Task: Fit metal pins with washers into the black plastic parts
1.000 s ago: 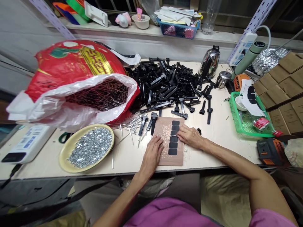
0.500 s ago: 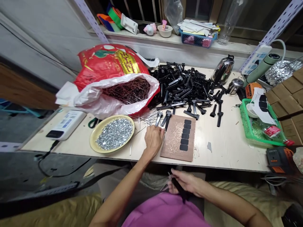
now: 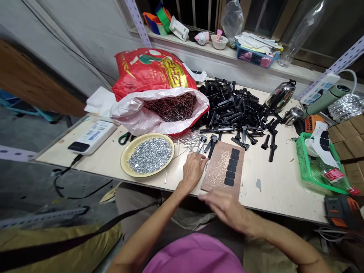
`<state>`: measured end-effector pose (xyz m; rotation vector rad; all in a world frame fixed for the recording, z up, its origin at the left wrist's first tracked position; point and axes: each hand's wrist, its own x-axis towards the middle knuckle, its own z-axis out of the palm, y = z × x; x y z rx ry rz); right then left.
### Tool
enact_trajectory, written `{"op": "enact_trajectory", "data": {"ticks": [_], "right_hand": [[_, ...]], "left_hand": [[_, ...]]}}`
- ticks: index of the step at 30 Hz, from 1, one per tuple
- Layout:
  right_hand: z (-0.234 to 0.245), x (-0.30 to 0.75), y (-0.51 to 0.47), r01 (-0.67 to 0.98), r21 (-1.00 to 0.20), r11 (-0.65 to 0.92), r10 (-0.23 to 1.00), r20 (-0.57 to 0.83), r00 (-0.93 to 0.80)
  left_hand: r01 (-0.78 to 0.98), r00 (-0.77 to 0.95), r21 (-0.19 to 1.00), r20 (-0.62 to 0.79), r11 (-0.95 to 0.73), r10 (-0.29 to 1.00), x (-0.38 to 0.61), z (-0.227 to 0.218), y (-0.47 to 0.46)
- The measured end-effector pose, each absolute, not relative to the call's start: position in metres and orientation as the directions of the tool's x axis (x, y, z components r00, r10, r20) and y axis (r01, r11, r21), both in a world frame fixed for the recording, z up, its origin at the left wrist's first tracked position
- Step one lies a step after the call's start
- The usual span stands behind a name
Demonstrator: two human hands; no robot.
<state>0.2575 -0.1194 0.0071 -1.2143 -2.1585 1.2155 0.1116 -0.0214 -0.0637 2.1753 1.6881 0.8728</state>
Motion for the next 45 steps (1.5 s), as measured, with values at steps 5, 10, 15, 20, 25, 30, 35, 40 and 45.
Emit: {"op": "enact_trajectory", "data": {"ticks": [5,10,15,20,25,30,35,40,45], "right_hand": [[-0.007,0.274,-0.005,0.596,-0.207,0.776,0.624,0.105,-0.775],[-0.019,0.275,0.043,0.463,0.059,0.884,0.466,-0.070,-0.882],[-0.010,0.274,0.049,0.385,0.135,0.913,0.402,-0.141,-0.905],[-0.005,0.269,0.054,0.388,0.134,0.912,0.406,-0.166,-0.899],[-0.001,0.269,0.054,0.369,0.132,0.920,0.392,-0.246,-0.887],[-0.006,0.276,0.048,0.393,0.160,0.906,0.423,-0.267,-0.866],[-0.024,0.283,0.044,0.443,0.089,0.892,0.452,-0.141,-0.881],[-0.021,0.290,0.036,0.620,-0.074,0.781,0.624,0.145,-0.768],[-0.005,0.296,0.023,0.732,-0.260,0.630,0.772,0.309,-0.555]], "left_hand": [[0.831,0.020,0.496,0.424,-0.250,0.906,0.087,-0.047,-0.023],[0.873,-0.228,0.486,0.470,-0.034,0.853,0.026,-0.041,-0.023],[0.782,-0.166,0.611,0.392,-0.121,0.905,0.025,-0.036,-0.032],[0.625,0.194,0.693,0.310,-0.361,0.931,0.064,-0.046,-0.048],[0.701,0.282,0.605,0.253,-0.378,0.926,0.082,-0.060,-0.045],[0.714,0.186,0.615,0.294,-0.334,0.938,0.066,-0.049,-0.049],[0.746,0.041,0.631,0.275,-0.213,0.961,0.054,-0.058,-0.038],[0.821,0.043,0.556,0.172,-0.133,0.984,0.075,-0.070,-0.010],[0.924,0.061,0.378,-0.016,-0.050,0.998,0.086,-0.064,0.007]]}}
